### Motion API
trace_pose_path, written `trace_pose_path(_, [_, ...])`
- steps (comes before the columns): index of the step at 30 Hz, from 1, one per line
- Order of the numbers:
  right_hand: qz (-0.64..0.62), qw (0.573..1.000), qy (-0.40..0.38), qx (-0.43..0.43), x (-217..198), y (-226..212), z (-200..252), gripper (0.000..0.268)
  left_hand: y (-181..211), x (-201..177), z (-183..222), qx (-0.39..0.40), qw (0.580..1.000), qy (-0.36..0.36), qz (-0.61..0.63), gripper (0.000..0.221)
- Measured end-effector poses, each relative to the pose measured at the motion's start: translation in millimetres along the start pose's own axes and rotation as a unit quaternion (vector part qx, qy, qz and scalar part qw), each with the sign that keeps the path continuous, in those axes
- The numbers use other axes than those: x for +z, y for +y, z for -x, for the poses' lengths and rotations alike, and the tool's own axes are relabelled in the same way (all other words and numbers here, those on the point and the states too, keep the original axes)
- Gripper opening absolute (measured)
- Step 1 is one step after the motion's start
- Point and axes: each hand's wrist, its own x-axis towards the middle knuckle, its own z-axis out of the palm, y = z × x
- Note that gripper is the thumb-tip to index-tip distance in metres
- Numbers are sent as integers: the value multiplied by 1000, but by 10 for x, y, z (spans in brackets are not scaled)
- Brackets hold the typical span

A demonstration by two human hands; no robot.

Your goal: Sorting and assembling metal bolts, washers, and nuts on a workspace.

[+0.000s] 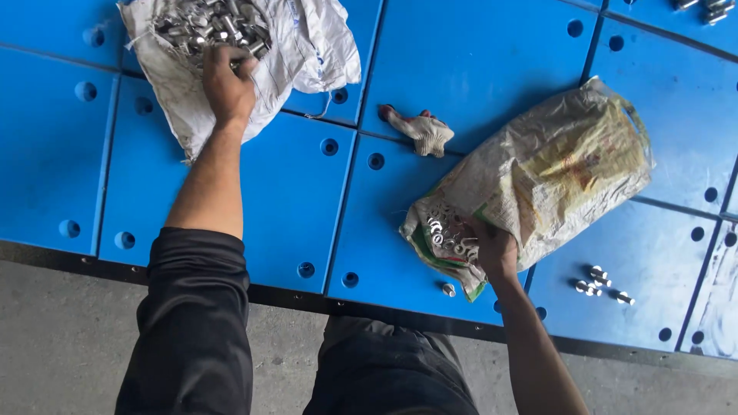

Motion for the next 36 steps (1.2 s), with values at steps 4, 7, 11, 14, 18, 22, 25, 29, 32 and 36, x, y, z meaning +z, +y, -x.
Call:
trace_pose_path(4, [-245,960,-81,107,22,-107,123,36,310,-149,18,7,995,96,-31,24])
trace_pose_path(7, [-295,939,-102,143,37,-106,466,35,1008,-321,519,-133,972,4,192,19])
trace_pose_path(11, [-270,940,-162,133,99,-335,798,37,1924,-292,1648,-247,852,-222,405,27])
trace_pose_path(14, [-283,928,-190,151,122,-399,983,37,2485,-232,2538,-272,770,-390,425,28])
trace_pose_path(18, [-225,939,-221,136,175,-240,1299,33,2963,-351,3213,-286,713,-484,419,29])
trace_pose_path(22, [-198,947,-221,121,158,-160,1405,32,2932,-424,3248,-249,716,-491,429,29])
trace_pose_path(25, [-176,943,-237,153,188,-124,1536,33,2954,-604,3145,-213,711,-547,388,30])
trace_pose_path(29, [-170,940,-247,164,228,6,1611,36,3020,-663,3175,-164,712,-575,369,39])
trace_pose_path(32, [-154,947,-250,132,255,143,1643,35,2989,-560,3234,-130,738,-559,355,35])
trace_pose_path(36, [93,995,41,12,183,65,1702,29,2741,-393,3387,-87,799,-515,299,26])
